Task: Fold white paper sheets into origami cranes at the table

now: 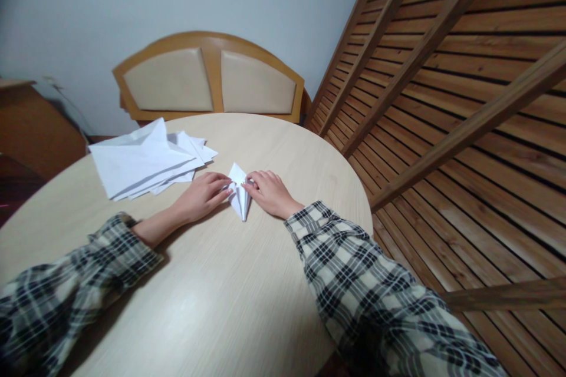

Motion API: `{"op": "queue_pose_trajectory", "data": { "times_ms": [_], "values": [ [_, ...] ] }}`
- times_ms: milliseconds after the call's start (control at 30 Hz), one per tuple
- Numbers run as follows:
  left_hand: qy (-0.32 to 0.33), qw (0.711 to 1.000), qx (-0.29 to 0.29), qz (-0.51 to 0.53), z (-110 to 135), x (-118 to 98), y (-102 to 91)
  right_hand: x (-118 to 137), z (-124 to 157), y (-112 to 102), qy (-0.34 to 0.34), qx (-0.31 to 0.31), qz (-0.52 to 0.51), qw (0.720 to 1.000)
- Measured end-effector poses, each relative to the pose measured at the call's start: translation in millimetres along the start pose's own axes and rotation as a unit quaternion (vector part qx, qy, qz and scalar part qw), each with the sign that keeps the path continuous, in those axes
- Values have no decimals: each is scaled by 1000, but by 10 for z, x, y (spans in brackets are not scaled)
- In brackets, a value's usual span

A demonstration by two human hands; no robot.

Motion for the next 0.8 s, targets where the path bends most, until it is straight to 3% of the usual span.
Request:
{"op": "queue_pose_trajectory", "data": {
  "times_ms": [800],
  "values": [
    [-56,998,3,40,-26,-41,-74,-25,20,-45,7,3,-15,1000]
  ]
}}
Point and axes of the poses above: each hand's wrist, its own z-axis away from the middle knuckle, its own y-axis out of the palm, x = y × z, the point moved 2 cm from there along -z, towards the middle knuckle, and after that the axes turned 10 degrees about -y, right-handed, at the moved point
